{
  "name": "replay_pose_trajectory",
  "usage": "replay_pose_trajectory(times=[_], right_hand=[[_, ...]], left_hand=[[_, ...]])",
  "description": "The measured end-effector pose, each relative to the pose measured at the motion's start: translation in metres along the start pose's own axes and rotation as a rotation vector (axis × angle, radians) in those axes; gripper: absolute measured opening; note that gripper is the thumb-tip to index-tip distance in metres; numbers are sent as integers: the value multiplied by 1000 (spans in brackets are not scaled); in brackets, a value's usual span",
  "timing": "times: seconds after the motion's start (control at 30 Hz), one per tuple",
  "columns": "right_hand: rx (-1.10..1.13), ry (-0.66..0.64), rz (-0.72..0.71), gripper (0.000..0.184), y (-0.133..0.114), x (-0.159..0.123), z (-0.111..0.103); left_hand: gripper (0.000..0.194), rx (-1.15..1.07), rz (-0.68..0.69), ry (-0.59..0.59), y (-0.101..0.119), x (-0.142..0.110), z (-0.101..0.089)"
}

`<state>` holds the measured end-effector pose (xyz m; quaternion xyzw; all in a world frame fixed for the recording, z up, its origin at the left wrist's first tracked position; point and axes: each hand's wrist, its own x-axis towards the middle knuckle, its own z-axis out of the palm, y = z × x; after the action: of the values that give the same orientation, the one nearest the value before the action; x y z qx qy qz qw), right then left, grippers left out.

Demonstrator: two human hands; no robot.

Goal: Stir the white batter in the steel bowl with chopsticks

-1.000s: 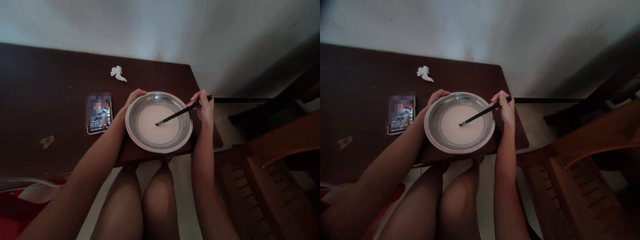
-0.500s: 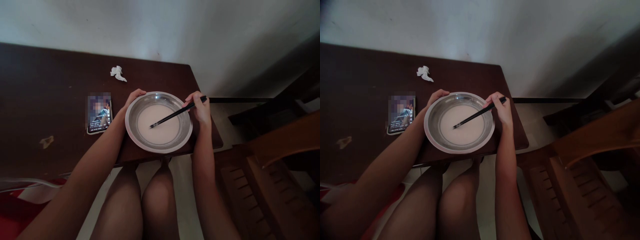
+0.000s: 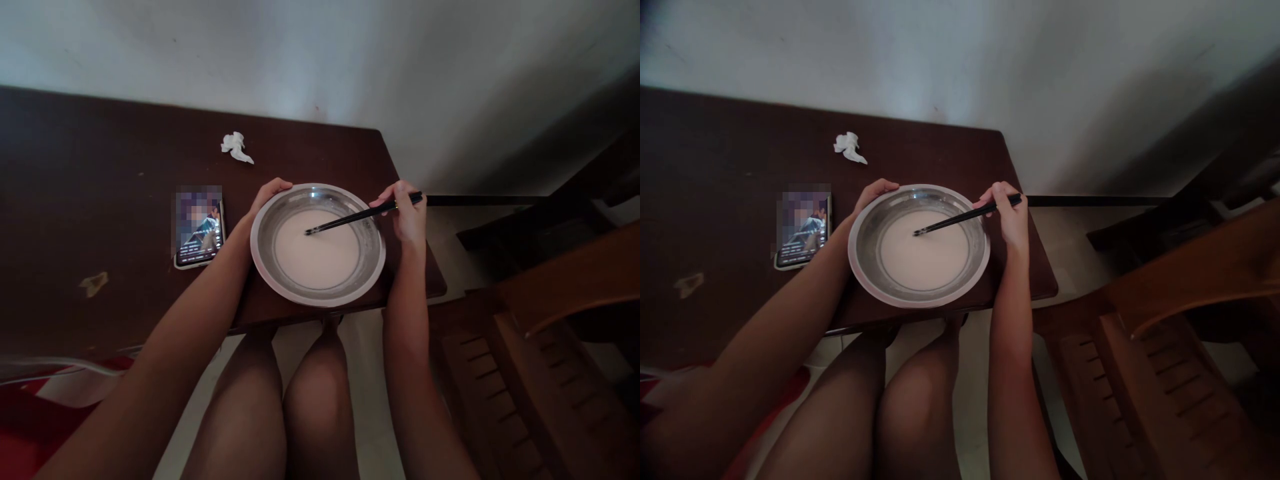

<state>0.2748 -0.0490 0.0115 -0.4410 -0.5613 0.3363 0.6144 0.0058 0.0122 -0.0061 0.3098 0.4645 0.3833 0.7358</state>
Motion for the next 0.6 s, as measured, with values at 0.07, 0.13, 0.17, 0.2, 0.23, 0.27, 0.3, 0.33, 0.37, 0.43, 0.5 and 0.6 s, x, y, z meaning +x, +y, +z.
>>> replay_pose_trajectory(times=[0.07,0.13,0.17,0.2,0.23,0.27,0.3,0.33,0.37,0.43,0.5,0.6], right_hand=[[-2,11,8,52,-1,0,0],[-3,-59,29,51,-1,-1,0],[-8,-102,39,50,-1,-2,0],[-15,-134,45,49,-1,-2,0],[-23,-143,45,48,-1,-2,1],[-31,-127,39,48,-1,-1,1],[-35,-92,29,48,-1,-1,0],[-37,-49,18,48,-1,0,0],[-37,-10,11,49,-1,0,0],[-37,24,17,52,-1,0,-1],[-37,-31,46,52,0,-1,-2],[-35,-130,66,49,1,-2,-1]], left_hand=[[27,8,14,-1,-1,0,-1],[27,2,19,-8,-1,0,-1],[28,-6,12,-15,-1,-1,-1],[30,-15,4,-23,0,-2,0],[32,-25,-5,-32,0,-3,1],[34,-32,-15,-38,1,-4,2],[35,-36,-27,-41,1,-4,2],[37,-39,-37,-39,2,-5,3],[38,-43,-46,-35,2,-6,4],[39,-43,-68,-29,3,-7,4],[40,-39,-78,-26,3,-8,4],[36,-51,-60,-36,3,-8,3]])
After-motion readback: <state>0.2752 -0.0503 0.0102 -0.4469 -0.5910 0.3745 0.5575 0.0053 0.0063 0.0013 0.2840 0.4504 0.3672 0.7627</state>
